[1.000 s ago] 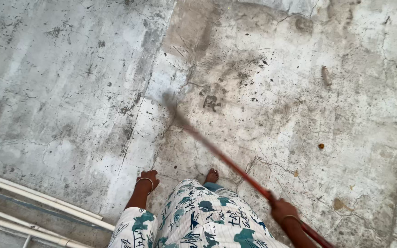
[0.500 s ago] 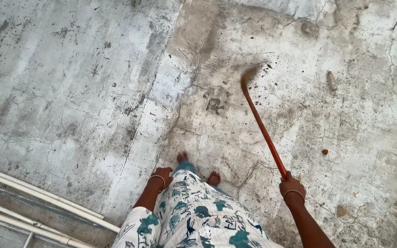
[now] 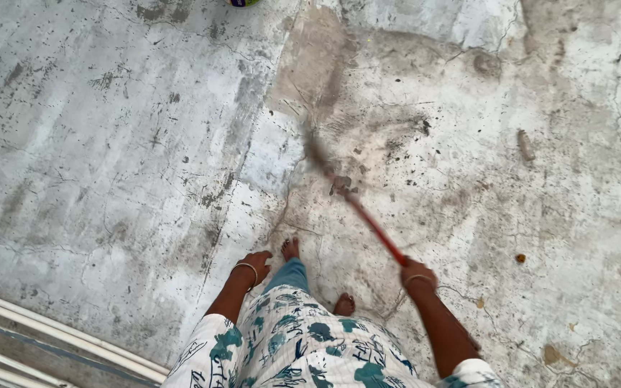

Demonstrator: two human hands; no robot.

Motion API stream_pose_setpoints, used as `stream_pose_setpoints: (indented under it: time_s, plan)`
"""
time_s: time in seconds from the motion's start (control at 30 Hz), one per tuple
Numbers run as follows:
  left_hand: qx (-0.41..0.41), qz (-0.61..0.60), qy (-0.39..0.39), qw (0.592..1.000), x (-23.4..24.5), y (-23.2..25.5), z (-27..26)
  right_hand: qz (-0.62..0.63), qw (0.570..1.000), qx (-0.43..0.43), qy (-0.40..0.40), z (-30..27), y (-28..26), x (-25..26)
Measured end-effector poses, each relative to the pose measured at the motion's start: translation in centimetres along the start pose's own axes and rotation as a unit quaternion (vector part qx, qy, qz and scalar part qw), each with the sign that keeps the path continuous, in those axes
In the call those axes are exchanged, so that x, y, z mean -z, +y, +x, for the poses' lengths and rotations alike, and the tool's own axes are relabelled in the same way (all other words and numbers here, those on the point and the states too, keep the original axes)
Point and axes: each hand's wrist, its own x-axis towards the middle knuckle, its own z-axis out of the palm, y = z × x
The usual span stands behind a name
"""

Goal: The person sweeps debris across a concrete rooftop using a long-handled broom, moving around the space to collect dirt and small items.

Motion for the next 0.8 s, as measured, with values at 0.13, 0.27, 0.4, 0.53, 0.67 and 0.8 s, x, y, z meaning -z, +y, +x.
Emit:
stream_pose_setpoints:
  time_s: [0.13,0.27,0.4,0.53,0.67,0.8]
  plan:
    - [-0.001,0.005,-0.030,1.000,1.9,-1.8,2.8,0.087,0.994,-0.065,0.029,-0.1,0.4,1.7]
    - [0.036,0.012,-0.073,0.997,3.9,-5.1,5.3,0.071,0.996,-0.048,0.011,-2.5,-2.8,1.7]
    - [0.063,0.056,-0.108,0.991,6.9,-7.8,7.6,-0.022,0.995,0.093,0.036,-0.1,-9.9,1.3]
    - [0.006,0.062,-0.056,0.997,10.9,-9.2,10.0,-0.026,0.995,0.085,0.051,5.5,-17.7,4.3]
    - [-0.035,0.028,-0.009,0.999,13.3,-9.0,11.2,0.109,0.993,-0.039,0.006,8.2,-17.4,6.3]
    - [-0.011,0.017,-0.042,0.999,13.2,-10.1,11.1,0.178,0.977,-0.105,0.056,7.3,-13.9,6.6]
